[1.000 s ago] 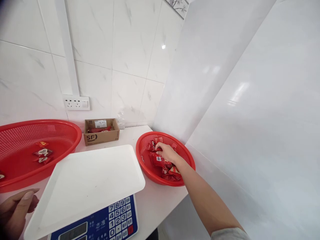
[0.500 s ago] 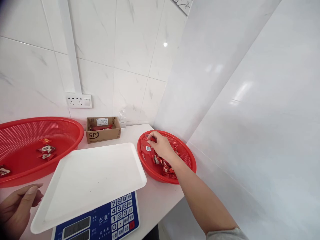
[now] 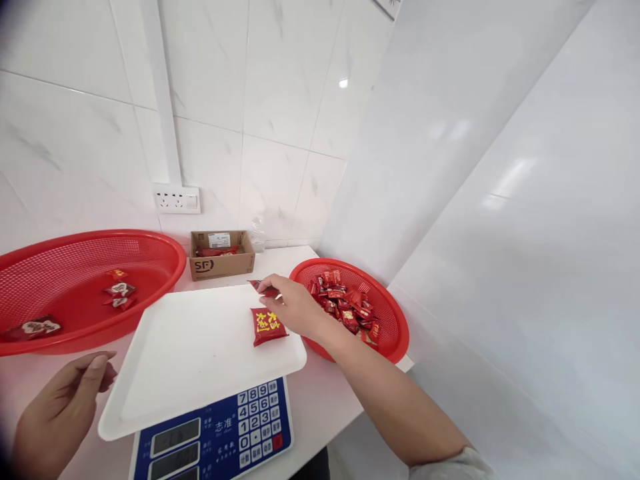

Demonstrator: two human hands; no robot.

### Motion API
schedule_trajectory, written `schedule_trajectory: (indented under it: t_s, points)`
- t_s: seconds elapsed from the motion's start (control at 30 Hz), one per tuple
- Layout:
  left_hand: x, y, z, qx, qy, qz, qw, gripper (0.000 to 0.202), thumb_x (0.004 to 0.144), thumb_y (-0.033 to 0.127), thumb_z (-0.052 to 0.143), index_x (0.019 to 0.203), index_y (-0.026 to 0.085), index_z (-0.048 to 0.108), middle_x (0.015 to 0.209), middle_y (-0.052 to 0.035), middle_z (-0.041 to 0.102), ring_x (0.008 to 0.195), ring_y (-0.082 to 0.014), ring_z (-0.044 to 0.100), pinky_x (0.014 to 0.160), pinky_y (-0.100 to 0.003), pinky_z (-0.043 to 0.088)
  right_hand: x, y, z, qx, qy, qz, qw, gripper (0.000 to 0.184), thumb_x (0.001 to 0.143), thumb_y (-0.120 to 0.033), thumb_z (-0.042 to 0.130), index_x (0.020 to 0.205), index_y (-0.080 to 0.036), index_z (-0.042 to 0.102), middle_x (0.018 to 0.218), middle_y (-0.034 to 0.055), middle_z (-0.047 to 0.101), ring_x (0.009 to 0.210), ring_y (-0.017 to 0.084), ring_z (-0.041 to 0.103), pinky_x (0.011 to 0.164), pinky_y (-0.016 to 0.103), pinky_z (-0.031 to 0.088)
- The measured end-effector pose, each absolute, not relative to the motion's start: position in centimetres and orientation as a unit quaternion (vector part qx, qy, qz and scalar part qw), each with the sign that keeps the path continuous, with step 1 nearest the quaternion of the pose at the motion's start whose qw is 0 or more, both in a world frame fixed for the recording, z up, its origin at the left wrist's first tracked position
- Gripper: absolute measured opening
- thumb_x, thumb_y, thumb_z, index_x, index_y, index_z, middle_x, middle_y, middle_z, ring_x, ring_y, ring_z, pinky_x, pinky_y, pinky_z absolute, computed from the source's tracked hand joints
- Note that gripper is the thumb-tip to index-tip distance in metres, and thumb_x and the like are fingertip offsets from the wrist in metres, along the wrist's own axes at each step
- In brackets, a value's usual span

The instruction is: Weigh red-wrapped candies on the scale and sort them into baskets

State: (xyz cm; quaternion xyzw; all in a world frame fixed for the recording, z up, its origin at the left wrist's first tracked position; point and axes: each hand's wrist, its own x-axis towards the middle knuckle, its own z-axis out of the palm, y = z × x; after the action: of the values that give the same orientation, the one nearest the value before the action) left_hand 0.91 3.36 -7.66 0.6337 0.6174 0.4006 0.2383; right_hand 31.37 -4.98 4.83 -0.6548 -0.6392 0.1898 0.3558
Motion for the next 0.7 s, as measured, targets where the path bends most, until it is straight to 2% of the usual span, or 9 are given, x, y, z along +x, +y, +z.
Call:
schedule_trajectory:
  t_s: [0.13, 0.27, 0.47, 0.53, 0.63, 0.7]
  points:
    - [0.9, 3.2, -6.1, 0.618, 0.615, 0.380, 0.310, 0.039, 0.072, 0.055, 0.044, 0.085, 0.022, 0.060, 0.073, 0.0000, 0.063, 0.069, -0.0205, 0.064, 0.066, -0.030, 0.052, 32.0, -4.8, 3.7, -0.680, -0.648, 0.158, 0.303, 0.013, 0.088, -0.027, 0.044, 0.097, -0.024, 0.053, 0.090, 0.0007, 0.063, 0.076, 0.016, 0.057, 0.069, 0.030, 0.043]
    - [0.9, 3.2, -6.4, 0.619, 0.602, 0.401, 0.307, 0.042, 0.071, 0.059, 0.043, 0.084, 0.022, 0.059, 0.068, 0.0000, 0.062, 0.067, -0.0215, 0.063, 0.064, -0.032, 0.052, 31.1, -4.5, 2.8, -0.684, -0.667, 0.153, 0.252, 0.021, 0.092, -0.025, 0.036, 0.106, -0.023, 0.052, 0.094, 0.0032, 0.065, 0.080, 0.017, 0.059, 0.070, 0.029, 0.042]
    - [0.7, 3.4, -7.2, 0.623, 0.597, 0.407, 0.300, 0.041, 0.074, 0.059, 0.043, 0.084, 0.023, 0.059, 0.070, 0.0001, 0.062, 0.067, -0.0195, 0.061, 0.062, -0.029, 0.051, 28.8, -3.6, 1.9, -0.709, -0.671, 0.120, 0.181, 0.039, 0.095, -0.027, 0.028, 0.131, -0.020, 0.042, 0.079, 0.0047, 0.065, 0.072, 0.020, 0.059, 0.065, 0.030, 0.039]
    - [0.7, 3.4, -7.3, 0.621, 0.594, 0.413, 0.300, 0.041, 0.075, 0.059, 0.042, 0.085, 0.023, 0.060, 0.070, 0.0000, 0.062, 0.067, -0.0189, 0.060, 0.062, -0.028, 0.050, 28.3, -3.3, 1.7, -0.711, -0.666, 0.126, 0.186, 0.038, 0.095, -0.027, 0.030, 0.129, -0.019, 0.045, 0.078, 0.0050, 0.066, 0.073, 0.020, 0.060, 0.066, 0.030, 0.040]
    - [0.8, 3.3, -7.3, 0.621, 0.586, 0.426, 0.298, 0.041, 0.077, 0.059, 0.042, 0.085, 0.023, 0.060, 0.070, 0.0002, 0.062, 0.066, -0.0184, 0.060, 0.062, -0.028, 0.050, 27.9, -3.2, 1.4, -0.707, -0.664, 0.144, 0.199, 0.032, 0.094, -0.025, 0.033, 0.116, -0.020, 0.055, 0.077, 0.0042, 0.068, 0.075, 0.020, 0.063, 0.066, 0.030, 0.042]
    - [0.8, 3.2, -7.3, 0.621, 0.583, 0.431, 0.298, 0.040, 0.078, 0.059, 0.043, 0.085, 0.023, 0.059, 0.069, 0.0004, 0.061, 0.065, -0.0182, 0.059, 0.061, -0.028, 0.050, 27.8, -3.2, 1.2, -0.702, -0.663, 0.152, 0.211, 0.028, 0.093, -0.023, 0.035, 0.108, -0.022, 0.058, 0.085, 0.0034, 0.070, 0.081, 0.019, 0.065, 0.068, 0.029, 0.044]
